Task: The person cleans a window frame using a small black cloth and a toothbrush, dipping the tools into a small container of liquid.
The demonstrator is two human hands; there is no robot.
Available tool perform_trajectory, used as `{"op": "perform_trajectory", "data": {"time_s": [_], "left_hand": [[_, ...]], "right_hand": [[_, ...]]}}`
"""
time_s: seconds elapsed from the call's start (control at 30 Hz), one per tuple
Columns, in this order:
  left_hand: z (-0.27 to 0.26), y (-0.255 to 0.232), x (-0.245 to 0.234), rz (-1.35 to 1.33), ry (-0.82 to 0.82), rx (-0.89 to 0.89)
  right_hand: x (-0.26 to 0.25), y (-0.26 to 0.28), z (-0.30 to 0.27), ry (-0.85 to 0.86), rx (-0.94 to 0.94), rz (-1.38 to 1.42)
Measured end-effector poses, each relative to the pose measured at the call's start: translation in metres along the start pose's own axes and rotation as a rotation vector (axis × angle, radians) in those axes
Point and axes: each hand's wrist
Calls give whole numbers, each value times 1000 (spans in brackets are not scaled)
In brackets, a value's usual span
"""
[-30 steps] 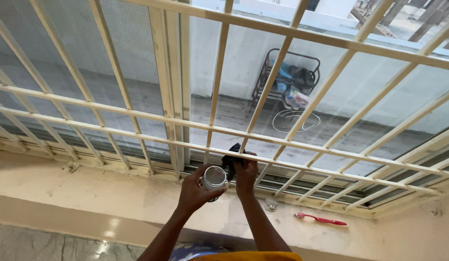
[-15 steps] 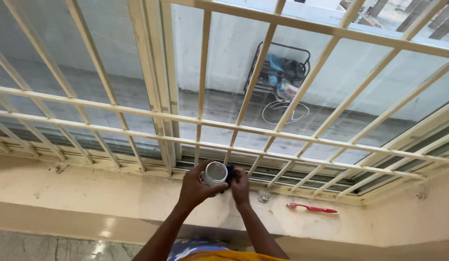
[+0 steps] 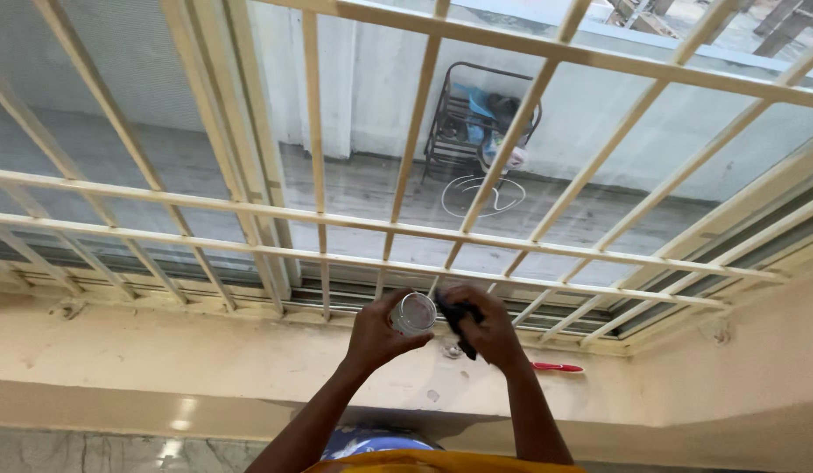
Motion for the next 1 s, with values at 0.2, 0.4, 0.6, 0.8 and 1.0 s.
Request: {"op": "perform_trajectory", "data": {"time_s": [0.2, 0.4, 0.6, 0.8, 1.0], "left_hand": [[-1, -14, 20, -196, 127, -207], [-2, -4, 29, -170, 14, -6], [-9, 0, 14, -148, -53, -66], [-12, 3, 3, -128, -117, 41], [-16, -9, -5, -79, -89, -107]], "right_hand": [[-5, 15, 5, 251, 16, -238], [-8, -86, -29, -205, 190, 372], [21, -117, -30, -529, 208, 567], [85, -133, 9, -535, -97, 359], [102, -206, -56, -384, 19, -72]]}}
Point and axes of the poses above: each hand's wrist, its own z-axis towards the middle knuckle, its own x-axis out of the palm, y = z × x, and after that the axes turned 10 degrees about -x, right-handed
